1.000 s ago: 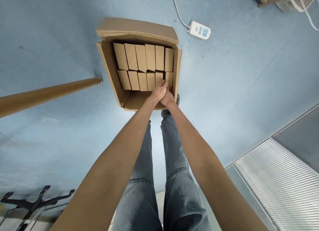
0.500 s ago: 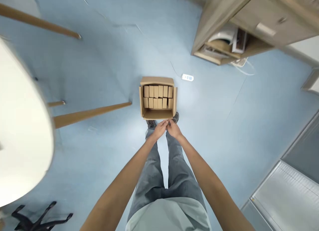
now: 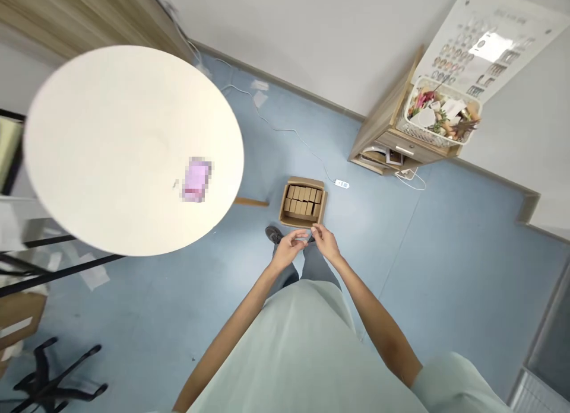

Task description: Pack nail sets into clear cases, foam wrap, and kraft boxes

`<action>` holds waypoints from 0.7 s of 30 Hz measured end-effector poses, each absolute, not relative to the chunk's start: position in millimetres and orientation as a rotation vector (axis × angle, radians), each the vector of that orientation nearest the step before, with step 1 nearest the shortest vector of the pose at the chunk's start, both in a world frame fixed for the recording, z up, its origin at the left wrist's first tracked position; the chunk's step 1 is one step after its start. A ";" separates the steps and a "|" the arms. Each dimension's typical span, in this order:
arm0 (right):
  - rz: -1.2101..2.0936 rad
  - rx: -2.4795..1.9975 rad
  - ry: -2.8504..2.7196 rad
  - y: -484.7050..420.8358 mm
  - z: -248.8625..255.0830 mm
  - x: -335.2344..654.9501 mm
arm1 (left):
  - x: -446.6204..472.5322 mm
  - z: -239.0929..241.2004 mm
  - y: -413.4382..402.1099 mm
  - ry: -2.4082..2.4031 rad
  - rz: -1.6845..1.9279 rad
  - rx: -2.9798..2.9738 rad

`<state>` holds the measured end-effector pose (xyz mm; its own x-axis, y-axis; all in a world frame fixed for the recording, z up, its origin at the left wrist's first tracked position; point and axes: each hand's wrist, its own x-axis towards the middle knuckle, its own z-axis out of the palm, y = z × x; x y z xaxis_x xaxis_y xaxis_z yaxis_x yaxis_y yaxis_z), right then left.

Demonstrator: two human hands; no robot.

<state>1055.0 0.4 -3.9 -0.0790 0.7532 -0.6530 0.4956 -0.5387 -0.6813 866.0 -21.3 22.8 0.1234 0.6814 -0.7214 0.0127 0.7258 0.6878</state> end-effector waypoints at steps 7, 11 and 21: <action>1.531 -1.560 -1.505 6.2 89.5 989.0 | 822.1 127.4 -33.5 1.345 0.899 0.814; 1.456 -1.389 -1.618 0.7 147.8 937.1 | 774.9 170.4 -46.0 1.289 1.081 0.793; 1.284 -1.274 -1.919 -70.4 203.3 765.5 | 623.8 202.1 -137.9 1.272 1.262 0.625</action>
<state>765.5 -70.4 203.3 -0.4375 0.8948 -0.0889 0.4236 0.1179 -0.8982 623.8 -137.9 202.1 -0.1782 0.9213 -0.3455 -0.3380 0.2725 0.9008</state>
